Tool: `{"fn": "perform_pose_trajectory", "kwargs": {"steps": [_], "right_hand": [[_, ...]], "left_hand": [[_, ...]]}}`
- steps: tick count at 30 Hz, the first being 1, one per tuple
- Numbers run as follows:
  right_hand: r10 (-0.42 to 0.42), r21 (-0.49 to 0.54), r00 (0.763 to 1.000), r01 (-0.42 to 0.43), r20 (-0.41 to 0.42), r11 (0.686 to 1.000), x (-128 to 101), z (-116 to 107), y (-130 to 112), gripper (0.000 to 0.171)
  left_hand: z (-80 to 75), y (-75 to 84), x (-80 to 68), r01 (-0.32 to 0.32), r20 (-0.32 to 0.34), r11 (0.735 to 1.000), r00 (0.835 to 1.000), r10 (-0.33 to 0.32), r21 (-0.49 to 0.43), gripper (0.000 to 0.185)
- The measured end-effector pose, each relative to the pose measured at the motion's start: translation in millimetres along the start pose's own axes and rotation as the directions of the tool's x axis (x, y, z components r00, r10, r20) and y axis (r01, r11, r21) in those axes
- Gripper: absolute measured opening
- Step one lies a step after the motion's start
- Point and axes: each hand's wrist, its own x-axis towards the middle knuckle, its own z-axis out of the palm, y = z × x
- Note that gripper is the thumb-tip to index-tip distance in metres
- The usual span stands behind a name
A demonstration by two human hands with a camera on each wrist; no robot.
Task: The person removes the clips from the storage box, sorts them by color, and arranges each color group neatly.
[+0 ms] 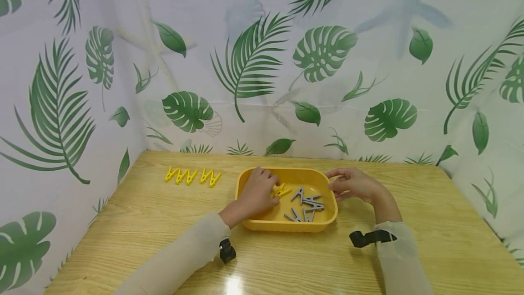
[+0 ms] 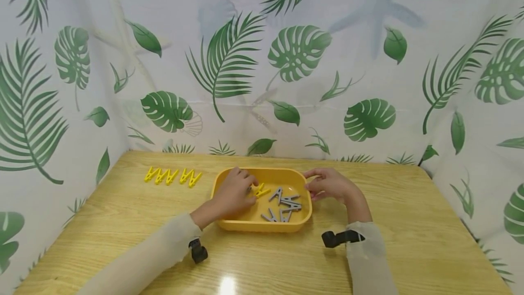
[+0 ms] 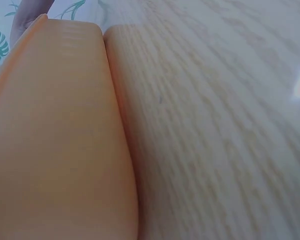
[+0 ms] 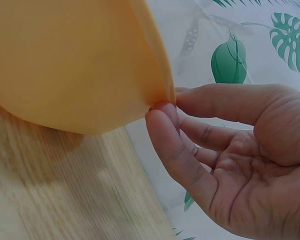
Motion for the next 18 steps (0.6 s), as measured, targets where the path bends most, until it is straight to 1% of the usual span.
{"fn": "perform_pose_trajectory", "kwargs": {"steps": [3,7,10,13,15,18], "right_hand": [[0.003,0.002,1.000,-0.003,0.000,1.000,0.6,-0.1,0.4,0.053],[0.004,0.010,1.000,-0.004,0.001,1.000,1.5,0.2,1.4,0.053],[0.002,0.018,1.000,-0.003,0.007,1.000,1.8,0.4,2.1,0.053],[0.000,0.020,1.000,0.000,0.010,1.000,1.9,0.2,2.4,0.053],[-0.002,0.019,1.000,0.002,0.010,1.000,2.1,-0.3,2.2,0.053],[-0.003,0.019,1.000,0.003,0.008,1.000,1.9,0.0,3.1,0.052]], "left_hand": [[0.8,-1.7,2.1,0.007,0.005,1.000,1.000,-0.007,-0.019,0.030],[2.0,-6.1,5.5,0.010,-0.010,0.999,1.000,-0.011,-0.052,0.027],[2.4,-8.1,6.6,-0.005,-0.026,0.998,1.000,0.004,-0.063,0.024],[2.3,-7.9,6.2,-0.025,-0.028,0.997,0.999,0.023,-0.077,0.024],[1.7,-7.2,6.2,-0.029,-0.022,0.996,0.999,0.027,-0.083,0.024],[2.3,-5.6,6.0,-0.003,0.003,0.996,1.000,0.003,-0.085,0.025]]}}
